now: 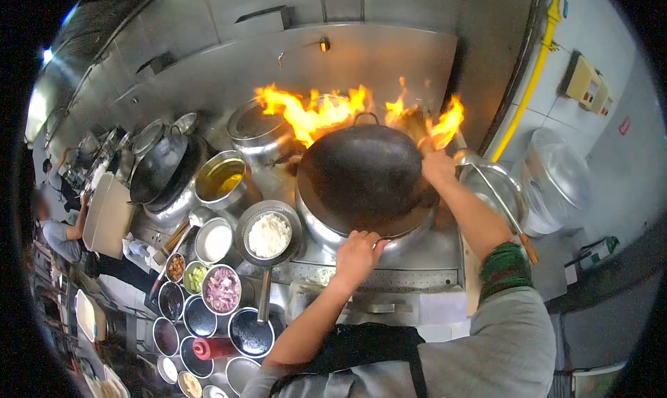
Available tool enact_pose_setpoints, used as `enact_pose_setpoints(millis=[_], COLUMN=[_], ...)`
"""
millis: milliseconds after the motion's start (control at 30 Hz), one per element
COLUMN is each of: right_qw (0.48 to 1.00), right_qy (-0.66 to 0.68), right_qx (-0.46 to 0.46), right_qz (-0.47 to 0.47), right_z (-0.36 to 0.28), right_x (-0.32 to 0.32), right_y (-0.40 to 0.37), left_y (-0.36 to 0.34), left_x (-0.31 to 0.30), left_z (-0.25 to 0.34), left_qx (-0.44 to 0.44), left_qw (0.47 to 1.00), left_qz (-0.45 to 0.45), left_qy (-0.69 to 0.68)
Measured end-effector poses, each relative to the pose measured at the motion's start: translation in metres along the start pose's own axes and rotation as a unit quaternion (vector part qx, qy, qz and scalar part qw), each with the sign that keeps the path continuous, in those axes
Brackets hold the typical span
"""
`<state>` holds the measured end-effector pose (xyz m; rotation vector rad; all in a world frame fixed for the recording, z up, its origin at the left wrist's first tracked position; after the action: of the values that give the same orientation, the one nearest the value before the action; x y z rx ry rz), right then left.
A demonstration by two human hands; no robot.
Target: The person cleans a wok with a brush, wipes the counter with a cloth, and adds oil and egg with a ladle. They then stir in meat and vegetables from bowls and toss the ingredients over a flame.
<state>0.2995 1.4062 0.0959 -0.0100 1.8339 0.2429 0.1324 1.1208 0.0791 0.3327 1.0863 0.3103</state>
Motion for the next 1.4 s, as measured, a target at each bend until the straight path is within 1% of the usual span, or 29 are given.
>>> enact_pose_setpoints(millis=[100, 133, 200, 233, 267, 333, 400, 433, 467, 533, 567, 600, 633, 667, 733, 800, 867, 900, 933, 1000, 1033, 1100, 1133, 1167, 1200, 1267, 1333, 1367, 1400], right_qw=[0.986, 0.992, 0.964, 0.938, 0.894, 0.810, 0.903, 0.964, 0.994, 0.981, 0.979, 0.976, 0.988, 0.977, 0.914, 0.816, 0.834, 0.915, 0.967, 0.993, 0.989, 0.993, 0.973, 0.949, 0.937, 0.857, 0.847, 0.867, 0.921], right_qy=[0.162, 0.087, 0.041, 0.168, 0.276, 0.370, 0.124, 0.106, 0.087, 0.186, 0.201, 0.207, 0.129, 0.120, 0.270, 0.354, 0.214, 0.112, 0.004, 0.094, 0.138, 0.065, -0.005, 0.080, 0.111, 0.202, 0.105, -0.027, -0.213], right_qx=[0.036, 0.040, -0.099, -0.092, -0.151, -0.345, -0.267, -0.167, -0.060, 0.036, 0.035, 0.073, -0.020, -0.077, -0.184, -0.193, -0.316, -0.220, -0.115, -0.011, 0.043, -0.015, -0.105, -0.124, -0.160, -0.256, -0.225, -0.265, -0.151], right_qz=[0.018, -0.085, -0.245, -0.289, -0.320, -0.296, -0.313, -0.177, -0.038, 0.043, 0.013, -0.011, -0.086, -0.159, -0.241, -0.415, -0.398, -0.318, -0.227, -0.067, 0.020, -0.097, -0.205, -0.278, -0.289, -0.399, -0.470, -0.420, -0.289], right_z=[-0.037, -0.051, -0.110, -0.138, -0.148, -0.130, -0.095, -0.059, -0.029, -0.031, -0.042, -0.053, -0.077, -0.101, -0.141, -0.126, -0.076, -0.047, -0.020, -0.013, -0.010, -0.037, -0.068, -0.094, -0.106, -0.105, -0.054, -0.020, 0.004], right_x=[-0.006, 0.031, 0.078, 0.072, 0.082, 0.110, 0.051, 0.045, 0.038, 0.032, 0.044, 0.055, 0.087, 0.113, 0.104, 0.093, 0.086, 0.066, 0.038, 0.023, 0.016, 0.062, 0.072, 0.063, 0.069, 0.045, 0.025, 0.047, 0.005], right_y=[-0.013, -0.013, -0.056, -0.090, -0.102, -0.068, -0.044, -0.016, -0.001, -0.002, -0.001, -0.007, -0.009, -0.022, -0.069, -0.077, -0.044, -0.020, -0.007, -0.011, -0.010, -0.021, -0.048, -0.087, -0.104, -0.116, -0.082, -0.038, -0.016], left_y=[0.003, 0.002, 0.001, 0.003, 0.004, -0.003, -0.012, -0.009, -0.013, -0.013, -0.013, -0.016, -0.015, -0.012, -0.010, -0.013, -0.014, -0.014, -0.014, -0.015, -0.011, -0.014, -0.014, -0.014, -0.012, -0.012, -0.021, -0.021, -0.016], left_x=[-0.001, 0.000, 0.002, 0.001, -0.001, -0.002, -0.001, -0.002, -0.004, -0.003, -0.002, 0.000, 0.000, 0.000, 0.002, 0.000, -0.007, -0.006, -0.007, -0.004, -0.003, -0.001, 0.001, 0.003, 0.004, 0.002, 0.000, -0.001, -0.002], left_z=[0.001, 0.004, 0.007, 0.006, 0.006, 0.007, 0.008, 0.007, 0.005, 0.003, 0.005, 0.006, 0.007, 0.007, 0.007, 0.007, 0.010, 0.008, 0.007, 0.007, 0.008, 0.011, 0.011, 0.010, 0.008, 0.009, 0.008, 0.007, 0.006], left_qx=[0.012, 0.020, 0.038, 0.047, 0.066, 0.093, 0.091, 0.093, 0.087, 0.073, 0.077, 0.076, 0.078, 0.081, 0.085, 0.085, 0.094, 0.086, 0.084, 0.081, 0.084, 0.084, 0.085, 0.086, 0.086, 0.104, 0.099, 0.092, 0.089], left_qw=[1.000, 1.000, 0.999, 0.999, 0.998, 0.996, 0.995, 0.995, 0.996, 0.997, 0.997, 0.996, 0.996, 0.995, 0.994, 0.994, 0.995, 0.995, 0.995, 0.996, 0.996, 0.996, 0.995, 0.994, 0.994, 0.993, 0.994, 0.994, 0.995], left_qz=[0.010, 0.006, -0.007, -0.010, -0.007, -0.001, -0.024, -0.029, -0.033, -0.033, -0.025, -0.035, -0.043, -0.050, -0.066, -0.061, -0.039, -0.050, -0.043, -0.039, -0.036, -0.042, -0.052, -0.062, -0.068, -0.048, -0.048, -0.054, -0.053], left_qy=[0.004, 0.006, -0.002, -0.004, -0.006, -0.014, -0.016, -0.014, -0.011, -0.010, -0.009, -0.009, -0.008, -0.007, -0.006, -0.011, -0.016, -0.020, -0.016, -0.013, -0.010, -0.005, 0.002, 0.009, 0.017, 0.003, -0.006, -0.005, -0.002])
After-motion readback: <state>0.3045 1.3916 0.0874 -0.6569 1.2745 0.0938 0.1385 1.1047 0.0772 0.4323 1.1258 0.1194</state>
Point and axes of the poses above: each hand's wrist, its own y-axis towards the middle knuckle, its own x-axis out of the palm, z = x × y, the point moved 8 cm from there along y, towards the middle knuckle, and after that the axes turned 9 degrees about y, right-handed, at the moved point
